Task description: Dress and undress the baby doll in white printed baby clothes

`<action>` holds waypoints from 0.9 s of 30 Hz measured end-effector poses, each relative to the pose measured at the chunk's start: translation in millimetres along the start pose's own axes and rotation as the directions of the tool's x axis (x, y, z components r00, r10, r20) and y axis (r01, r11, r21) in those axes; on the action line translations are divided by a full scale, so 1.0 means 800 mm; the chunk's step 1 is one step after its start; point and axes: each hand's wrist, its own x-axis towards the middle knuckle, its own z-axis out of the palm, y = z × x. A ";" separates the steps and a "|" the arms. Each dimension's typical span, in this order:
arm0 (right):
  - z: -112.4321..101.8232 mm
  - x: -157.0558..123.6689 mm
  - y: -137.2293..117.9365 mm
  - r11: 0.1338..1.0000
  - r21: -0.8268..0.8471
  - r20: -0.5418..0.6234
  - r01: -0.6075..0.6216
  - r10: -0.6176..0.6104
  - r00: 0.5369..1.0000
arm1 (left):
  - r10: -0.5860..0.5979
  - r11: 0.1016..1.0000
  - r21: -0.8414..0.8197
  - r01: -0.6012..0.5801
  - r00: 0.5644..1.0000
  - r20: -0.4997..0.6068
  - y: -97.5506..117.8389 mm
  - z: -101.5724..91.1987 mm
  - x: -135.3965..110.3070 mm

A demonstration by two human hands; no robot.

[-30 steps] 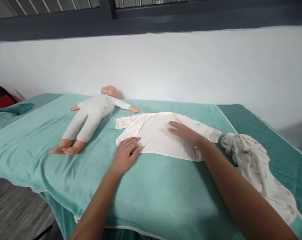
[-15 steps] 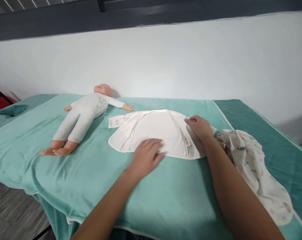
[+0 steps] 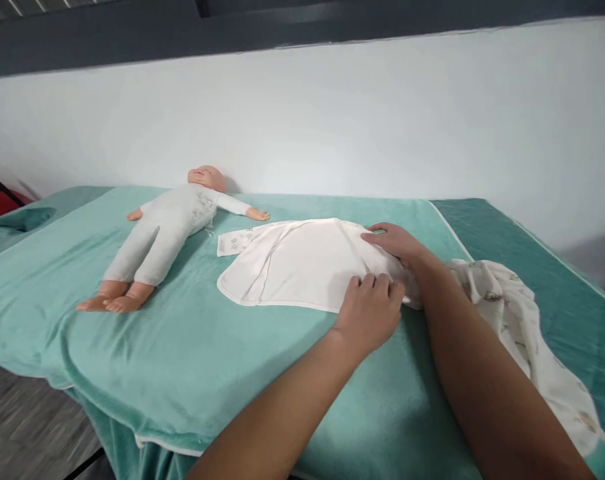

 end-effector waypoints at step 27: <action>0.011 0.005 0.015 0.992 -0.051 -0.308 0.117 -0.126 0.943 | -0.109 0.991 -0.082 0.102 0.991 -0.082 0.003 -0.008 -0.030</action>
